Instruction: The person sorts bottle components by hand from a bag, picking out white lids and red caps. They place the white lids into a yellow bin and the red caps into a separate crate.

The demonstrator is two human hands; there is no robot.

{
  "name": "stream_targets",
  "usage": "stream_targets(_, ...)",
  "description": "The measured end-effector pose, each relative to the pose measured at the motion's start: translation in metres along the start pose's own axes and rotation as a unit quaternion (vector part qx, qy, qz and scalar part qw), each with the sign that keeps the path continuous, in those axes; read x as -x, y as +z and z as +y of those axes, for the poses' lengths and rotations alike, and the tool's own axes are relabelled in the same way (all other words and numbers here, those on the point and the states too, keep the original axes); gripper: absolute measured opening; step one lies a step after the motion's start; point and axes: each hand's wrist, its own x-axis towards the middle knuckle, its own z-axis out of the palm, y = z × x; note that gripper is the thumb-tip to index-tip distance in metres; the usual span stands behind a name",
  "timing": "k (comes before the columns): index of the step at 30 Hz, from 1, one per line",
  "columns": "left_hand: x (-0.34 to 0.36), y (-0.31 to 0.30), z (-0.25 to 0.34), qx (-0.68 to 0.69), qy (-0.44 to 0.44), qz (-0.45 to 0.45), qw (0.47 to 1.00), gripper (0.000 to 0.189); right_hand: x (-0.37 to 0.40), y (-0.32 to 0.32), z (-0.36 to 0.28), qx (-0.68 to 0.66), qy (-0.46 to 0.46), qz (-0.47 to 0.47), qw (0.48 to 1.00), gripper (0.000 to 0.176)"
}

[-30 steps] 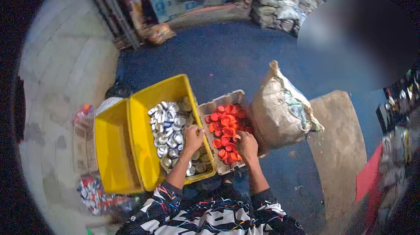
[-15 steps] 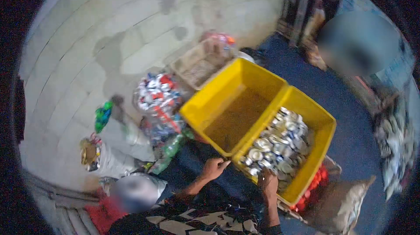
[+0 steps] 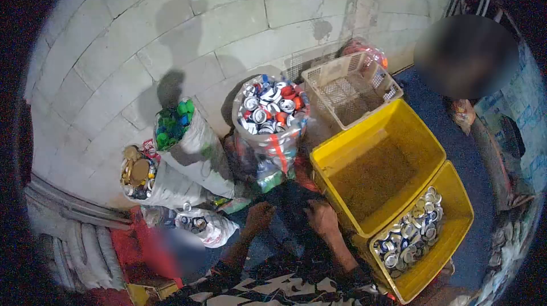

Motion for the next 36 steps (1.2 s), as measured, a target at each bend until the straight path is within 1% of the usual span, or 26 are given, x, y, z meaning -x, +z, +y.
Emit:
stream_targets(3, -0.022, -0.008, -0.01, 0.014, 0.014, 0.026, 0.999, 0.033, -0.055, 0.012, 0.004, -0.011, -0.041, -0.006, 0.999, 0.028)
stream_targets(5, -0.04, -0.017, -0.013, 0.013, 0.034, 0.047, 0.998, 0.033, -0.099, 0.016, 0.004, -0.07, -0.032, -0.013, 0.997, 0.027)
stream_targets(6, -0.051, -0.022, -0.013, 0.018, 0.021, 0.05, 0.998, 0.033, -0.124, 0.019, 0.005, -0.102, -0.029, -0.016, 0.994, 0.027)
stream_targets(8, -0.075, -0.042, -0.003, 0.022, -0.004, 0.055, 0.998, 0.032, -0.18, 0.032, 0.018, -0.035, -0.089, 0.014, 0.995, 0.025)
stream_targets(9, -0.089, -0.048, -0.008, 0.001, -0.011, 0.064, 0.998, 0.033, -0.206, 0.043, 0.025, -0.005, -0.117, 0.033, 0.993, 0.024)
stream_targets(10, -0.107, -0.053, -0.015, -0.021, -0.015, 0.07, 0.997, 0.033, -0.229, 0.057, 0.033, -0.066, -0.069, 0.041, 0.995, 0.024)
stream_targets(12, -0.138, -0.067, -0.002, -0.042, -0.041, 0.065, 0.996, 0.033, -0.274, 0.073, 0.039, -0.026, -0.111, 0.107, 0.988, 0.026)
stream_targets(13, -0.156, -0.084, 0.023, -0.044, -0.062, 0.054, 0.996, 0.033, -0.295, 0.083, 0.045, -0.004, -0.127, 0.139, 0.982, 0.027)
stream_targets(14, -0.173, -0.095, 0.039, -0.046, -0.085, 0.04, 0.995, 0.032, -0.316, 0.099, 0.058, -0.038, -0.077, 0.068, 0.994, 0.03)
stream_targets(17, -0.227, -0.093, 0.035, -0.032, -0.037, 0.091, 0.995, 0.03, -0.334, 0.105, 0.043, 0.059, -0.001, 0.107, 0.993, 0.033)
stream_targets(19, -0.265, -0.085, 0.012, -0.07, 0.023, 0.137, 0.988, 0.03, -0.343, 0.108, 0.041, 0.08, 0.004, 0.082, 0.993, 0.036)
stream_targets(20, -0.279, -0.085, 0.012, -0.085, 0.053, 0.159, 0.982, 0.031, -0.346, 0.107, 0.043, 0.071, 0.003, 0.061, 0.996, 0.036)
stream_targets(21, -0.29, -0.084, 0.012, -0.102, 0.052, 0.151, 0.982, 0.032, -0.349, 0.107, 0.046, 0.062, 0.003, 0.041, 0.997, 0.037)
stream_targets(23, -0.313, -0.092, 0.023, -0.137, 0.054, 0.136, 0.98, 0.034, -0.359, 0.103, 0.055, -0.001, -0.003, -0.007, 1.0, 0.036)
stream_targets(26, -0.345, -0.086, 0.01, -0.261, 0.089, 0.138, 0.951, 0.038, -0.365, 0.093, 0.053, -0.072, 0.003, 0.082, 0.994, 0.028)
stream_targets(27, -0.353, -0.081, 0.005, -0.272, 0.079, 0.145, 0.948, 0.036, -0.363, 0.088, 0.052, -0.097, 0.004, 0.095, 0.991, 0.025)
stream_targets(29, -0.368, -0.074, 0.004, -0.293, 0.064, 0.161, 0.94, 0.033, -0.359, 0.055, 0.029, -0.143, 0.003, 0.129, 0.981, 0.019)
stream_targets(32, -0.382, -0.082, 0.009, -0.3, 0.09, 0.075, 0.947, 0.027, -0.354, 0.047, 0.025, -0.129, 0.003, 0.17, 0.977, 0.019)
stream_targets(35, -0.392, -0.078, -0.005, -0.3, 0.11, 0.091, 0.943, 0.026, -0.35, 0.057, 0.027, -0.128, 0.07, 0.199, 0.969, 0.012)
stream_targets(36, -0.396, -0.081, -0.01, -0.319, 0.087, 0.04, 0.943, 0.023, -0.348, 0.06, 0.028, -0.111, 0.072, 0.211, 0.968, 0.012)
